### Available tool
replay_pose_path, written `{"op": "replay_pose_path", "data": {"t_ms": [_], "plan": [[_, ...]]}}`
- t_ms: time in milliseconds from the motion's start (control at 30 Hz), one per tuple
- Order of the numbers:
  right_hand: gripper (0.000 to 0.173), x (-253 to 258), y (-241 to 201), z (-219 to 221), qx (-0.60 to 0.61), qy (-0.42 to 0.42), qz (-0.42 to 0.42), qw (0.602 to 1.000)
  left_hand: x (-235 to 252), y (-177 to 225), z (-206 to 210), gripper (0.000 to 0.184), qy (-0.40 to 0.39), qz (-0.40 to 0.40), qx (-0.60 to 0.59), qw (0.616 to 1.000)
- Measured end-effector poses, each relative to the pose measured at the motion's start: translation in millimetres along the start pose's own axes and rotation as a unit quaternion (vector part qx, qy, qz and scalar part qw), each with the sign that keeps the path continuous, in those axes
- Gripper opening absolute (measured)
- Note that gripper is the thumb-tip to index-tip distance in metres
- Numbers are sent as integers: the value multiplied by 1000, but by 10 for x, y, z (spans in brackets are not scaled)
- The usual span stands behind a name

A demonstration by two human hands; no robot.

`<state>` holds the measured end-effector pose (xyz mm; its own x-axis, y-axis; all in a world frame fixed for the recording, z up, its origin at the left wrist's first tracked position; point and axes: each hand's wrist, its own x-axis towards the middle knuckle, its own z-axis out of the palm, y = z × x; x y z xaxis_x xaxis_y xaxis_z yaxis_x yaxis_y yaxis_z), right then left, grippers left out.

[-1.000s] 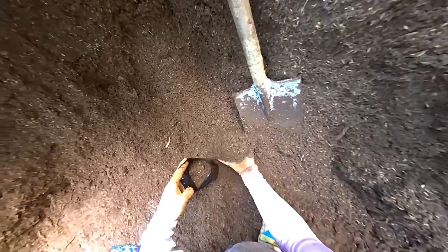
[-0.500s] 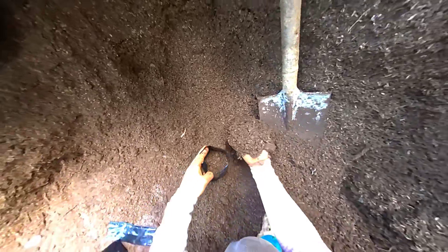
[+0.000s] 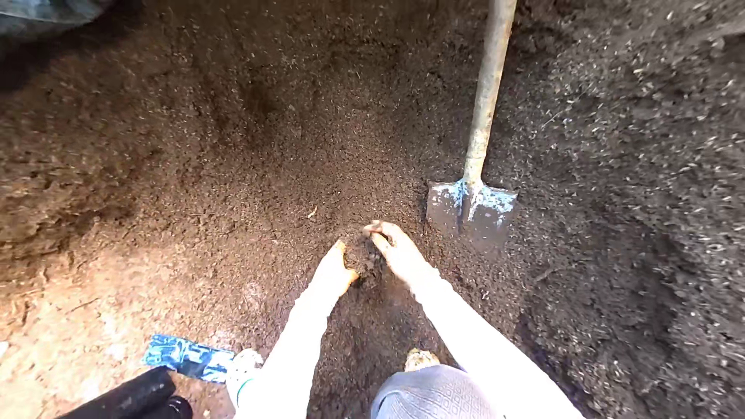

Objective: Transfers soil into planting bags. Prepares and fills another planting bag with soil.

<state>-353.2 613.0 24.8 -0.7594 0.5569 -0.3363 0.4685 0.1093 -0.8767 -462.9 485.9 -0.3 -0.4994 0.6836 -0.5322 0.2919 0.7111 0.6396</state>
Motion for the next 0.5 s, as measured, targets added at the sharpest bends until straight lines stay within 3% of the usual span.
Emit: {"op": "replay_pose_path", "data": {"t_ms": [33, 100, 133, 167, 267, 367, 433, 500], "plan": [[41, 59, 2, -37, -143, 10, -15, 990, 19, -48, -16, 80, 1, 12, -8, 1000], [69, 206, -5, -52, -339, -43, 48, 939, 45, -110, -52, 80, -6, 35, -26, 999], [69, 268, -3, -27, -387, -91, 82, 914, 47, -131, -53, 79, -7, 43, -31, 999], [58, 297, -18, 8, -421, -128, 89, 893, 28, -138, -65, 78, -5, 49, -34, 998], [34, 178, -200, 50, -449, -105, 27, 887, -137, -113, -199, 76, 19, 53, -57, 997], [35, 143, -202, 64, -426, -76, 38, 901, -150, -207, -167, 76, 15, 57, -64, 996], [45, 116, -178, 84, -437, -99, 82, 890, -83, -281, -58, 78, -12, 72, -35, 997], [42, 69, -285, 112, -429, -99, 38, 897, -57, -256, -104, 76, -10, 83, -27, 996]]}}
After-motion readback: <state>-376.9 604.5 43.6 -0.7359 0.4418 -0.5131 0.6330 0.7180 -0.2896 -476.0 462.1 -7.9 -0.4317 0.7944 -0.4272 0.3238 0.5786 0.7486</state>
